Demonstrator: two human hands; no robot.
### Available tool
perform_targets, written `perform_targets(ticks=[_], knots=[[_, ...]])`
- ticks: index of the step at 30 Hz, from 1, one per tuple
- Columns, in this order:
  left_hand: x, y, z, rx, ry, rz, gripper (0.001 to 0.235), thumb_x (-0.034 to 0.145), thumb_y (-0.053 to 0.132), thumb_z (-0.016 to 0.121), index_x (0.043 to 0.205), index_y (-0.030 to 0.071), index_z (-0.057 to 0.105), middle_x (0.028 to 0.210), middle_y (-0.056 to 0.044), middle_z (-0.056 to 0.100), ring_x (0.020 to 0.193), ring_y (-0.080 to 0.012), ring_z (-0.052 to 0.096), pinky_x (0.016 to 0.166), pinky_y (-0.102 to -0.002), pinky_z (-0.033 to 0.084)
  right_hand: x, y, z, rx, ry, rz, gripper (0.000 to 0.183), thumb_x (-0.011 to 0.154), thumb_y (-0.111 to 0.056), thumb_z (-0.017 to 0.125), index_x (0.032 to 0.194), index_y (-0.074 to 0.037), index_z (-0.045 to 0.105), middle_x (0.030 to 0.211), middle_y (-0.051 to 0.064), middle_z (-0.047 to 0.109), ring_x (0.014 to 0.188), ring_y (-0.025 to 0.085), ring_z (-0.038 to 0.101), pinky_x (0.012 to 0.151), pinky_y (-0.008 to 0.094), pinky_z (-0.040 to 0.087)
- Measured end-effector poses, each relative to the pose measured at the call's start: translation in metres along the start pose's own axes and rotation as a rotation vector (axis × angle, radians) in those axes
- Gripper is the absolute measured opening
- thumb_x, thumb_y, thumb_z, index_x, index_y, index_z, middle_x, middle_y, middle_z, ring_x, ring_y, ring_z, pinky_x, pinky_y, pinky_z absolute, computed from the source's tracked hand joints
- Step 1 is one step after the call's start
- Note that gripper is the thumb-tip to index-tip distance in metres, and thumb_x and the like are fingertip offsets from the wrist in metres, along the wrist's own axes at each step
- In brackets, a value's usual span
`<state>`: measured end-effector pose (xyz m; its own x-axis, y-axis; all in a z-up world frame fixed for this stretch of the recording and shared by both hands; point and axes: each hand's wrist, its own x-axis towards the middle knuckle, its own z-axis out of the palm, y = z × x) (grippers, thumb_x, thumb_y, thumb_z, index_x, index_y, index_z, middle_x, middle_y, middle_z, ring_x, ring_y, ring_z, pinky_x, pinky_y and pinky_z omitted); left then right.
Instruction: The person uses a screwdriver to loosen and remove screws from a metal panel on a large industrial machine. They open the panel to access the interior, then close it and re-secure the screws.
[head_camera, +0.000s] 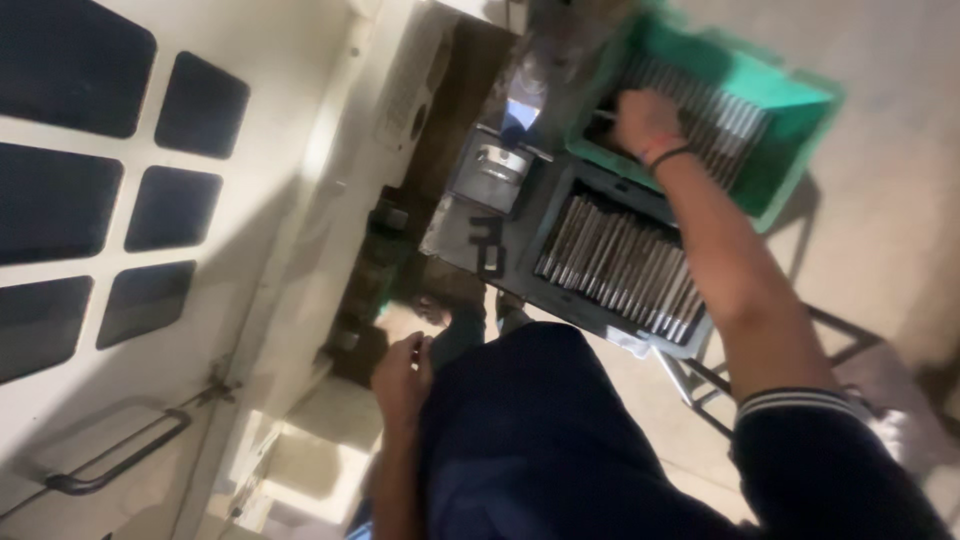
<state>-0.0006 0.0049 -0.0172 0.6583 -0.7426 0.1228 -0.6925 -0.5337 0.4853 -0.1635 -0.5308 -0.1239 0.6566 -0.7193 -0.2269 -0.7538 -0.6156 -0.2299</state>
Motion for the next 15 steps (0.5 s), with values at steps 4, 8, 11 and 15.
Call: perform_targets(ticks=[4, 8, 11, 15], knots=[[-0.004, -0.011, -0.005, 0.014, 0.007, -0.025, 0.013, 0.092, 0.018, 0.076, 0.1, 0.009, 0.075, 0.083, -0.009, 0.074, 0.065, -0.0226, 0.07, 0.06, -0.036, 0.054, -0.008, 0.022, 0.005, 0.359, 0.06, -0.049, 0.032, 0.087, -0.015, 0.078, 0.106, 0.008, 0.067, 0.096, 0.031, 0.07, 0.087, 0.042, 0.068, 0.077, 0.053, 0.057], [-0.012, -0.016, -0.007, -0.015, 0.026, -0.034, 0.013, 0.093, 0.018, 0.075, 0.101, 0.008, 0.074, 0.085, -0.009, 0.074, 0.067, -0.0223, 0.07, 0.063, -0.035, 0.055, 0.006, 0.039, 0.01, 1.403, 0.118, 0.371, 0.025, 0.101, -0.015, 0.066, 0.122, -0.003, 0.06, 0.099, 0.019, 0.066, 0.083, 0.029, 0.068, 0.072, 0.044, 0.061], [-0.011, -0.017, -0.007, -0.022, 0.011, -0.054, 0.013, 0.094, 0.018, 0.075, 0.102, 0.009, 0.073, 0.086, -0.01, 0.074, 0.067, -0.0219, 0.071, 0.062, -0.035, 0.055, 0.022, 0.044, 0.009, 1.712, 0.118, 0.459, 0.019, 0.102, -0.01, 0.067, 0.114, 0.005, 0.065, 0.098, 0.016, 0.07, 0.086, 0.033, 0.075, 0.075, 0.047, 0.07], [-0.007, -0.013, -0.006, -0.01, 0.0, -0.047, 0.012, 0.094, 0.019, 0.075, 0.101, 0.009, 0.073, 0.085, -0.01, 0.074, 0.068, -0.0226, 0.071, 0.062, -0.036, 0.055, 0.035, 0.029, 0.014, 1.425, 0.308, 0.492, 0.021, 0.093, -0.007, 0.069, 0.112, 0.003, 0.068, 0.1, 0.015, 0.074, 0.084, 0.032, 0.076, 0.071, 0.045, 0.066]])
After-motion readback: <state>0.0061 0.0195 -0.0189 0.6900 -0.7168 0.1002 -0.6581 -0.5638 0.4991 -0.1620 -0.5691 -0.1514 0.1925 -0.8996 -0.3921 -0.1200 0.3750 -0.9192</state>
